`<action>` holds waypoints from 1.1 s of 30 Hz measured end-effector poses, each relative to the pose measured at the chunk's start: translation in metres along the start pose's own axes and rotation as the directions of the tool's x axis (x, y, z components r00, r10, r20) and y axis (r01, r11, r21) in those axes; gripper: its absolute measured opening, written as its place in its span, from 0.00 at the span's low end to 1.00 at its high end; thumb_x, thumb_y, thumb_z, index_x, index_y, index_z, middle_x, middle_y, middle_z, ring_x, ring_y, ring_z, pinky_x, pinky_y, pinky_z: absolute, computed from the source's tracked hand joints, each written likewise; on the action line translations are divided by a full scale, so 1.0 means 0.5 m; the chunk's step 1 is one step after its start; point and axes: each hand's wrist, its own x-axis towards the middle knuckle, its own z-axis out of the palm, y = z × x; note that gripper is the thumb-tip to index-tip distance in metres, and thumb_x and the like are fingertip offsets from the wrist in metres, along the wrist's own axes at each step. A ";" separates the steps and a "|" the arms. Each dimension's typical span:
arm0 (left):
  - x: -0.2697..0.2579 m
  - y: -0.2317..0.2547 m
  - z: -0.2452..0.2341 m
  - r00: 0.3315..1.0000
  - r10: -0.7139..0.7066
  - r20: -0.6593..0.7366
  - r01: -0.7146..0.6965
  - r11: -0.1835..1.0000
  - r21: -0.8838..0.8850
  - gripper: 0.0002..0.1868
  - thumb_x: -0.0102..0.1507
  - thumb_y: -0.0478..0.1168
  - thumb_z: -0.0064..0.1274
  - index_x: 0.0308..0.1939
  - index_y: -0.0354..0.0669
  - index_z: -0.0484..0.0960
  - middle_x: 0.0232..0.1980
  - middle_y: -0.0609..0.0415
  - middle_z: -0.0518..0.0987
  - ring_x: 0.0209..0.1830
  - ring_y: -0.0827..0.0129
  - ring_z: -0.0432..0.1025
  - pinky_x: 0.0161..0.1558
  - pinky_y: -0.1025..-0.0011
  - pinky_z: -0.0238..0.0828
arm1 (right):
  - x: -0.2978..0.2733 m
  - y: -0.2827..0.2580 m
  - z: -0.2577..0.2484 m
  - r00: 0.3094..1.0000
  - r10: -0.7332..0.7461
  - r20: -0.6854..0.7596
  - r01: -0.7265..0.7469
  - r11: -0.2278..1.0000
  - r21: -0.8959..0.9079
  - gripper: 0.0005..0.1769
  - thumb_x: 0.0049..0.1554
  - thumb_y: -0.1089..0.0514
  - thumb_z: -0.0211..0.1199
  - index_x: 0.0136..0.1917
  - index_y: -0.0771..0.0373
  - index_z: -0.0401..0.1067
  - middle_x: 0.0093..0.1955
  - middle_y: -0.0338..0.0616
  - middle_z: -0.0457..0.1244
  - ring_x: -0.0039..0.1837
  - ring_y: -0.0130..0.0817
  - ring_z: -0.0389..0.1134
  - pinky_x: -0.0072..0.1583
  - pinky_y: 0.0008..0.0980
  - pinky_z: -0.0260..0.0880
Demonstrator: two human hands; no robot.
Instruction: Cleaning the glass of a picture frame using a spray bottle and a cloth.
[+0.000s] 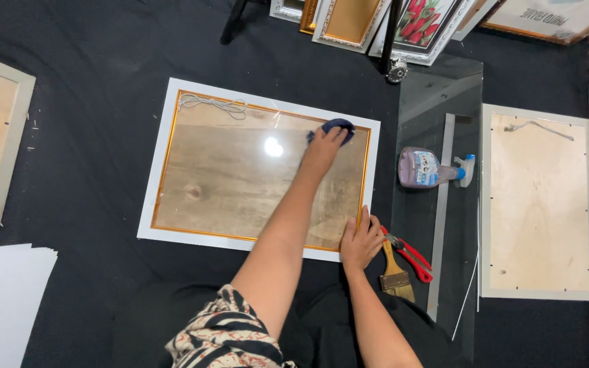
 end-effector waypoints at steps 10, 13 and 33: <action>-0.018 -0.266 -0.107 0.835 -0.372 -0.406 0.519 0.777 0.356 0.22 0.68 0.31 0.49 0.66 0.42 0.73 0.65 0.44 0.69 0.50 0.52 0.69 0.56 0.57 0.65 | -0.001 -0.006 0.001 1.000 0.000 -0.027 0.000 1.000 0.020 0.25 0.70 0.39 0.44 0.79 0.36 0.59 0.69 0.34 0.53 0.70 0.41 0.53 0.65 0.46 0.57; 0.044 -0.100 -0.072 0.903 -0.362 -0.231 0.404 0.898 0.171 0.27 0.64 0.32 0.53 0.68 0.40 0.70 0.64 0.45 0.71 0.54 0.52 0.70 0.57 0.58 0.62 | 0.001 0.000 0.004 1.000 -0.008 -0.015 0.008 1.000 0.012 0.25 0.69 0.40 0.47 0.78 0.37 0.59 0.69 0.34 0.54 0.70 0.43 0.54 0.65 0.48 0.58; -0.065 0.195 -0.088 0.932 0.267 0.246 -0.160 0.911 -0.381 0.27 0.65 0.28 0.49 0.67 0.53 0.75 0.65 0.53 0.74 0.51 0.63 0.64 0.52 0.74 0.70 | 0.025 0.041 0.028 0.973 0.169 -0.160 -0.053 0.831 0.554 0.24 0.71 0.52 0.42 0.78 0.56 0.59 0.60 0.44 0.63 0.60 0.42 0.64 0.65 0.40 0.62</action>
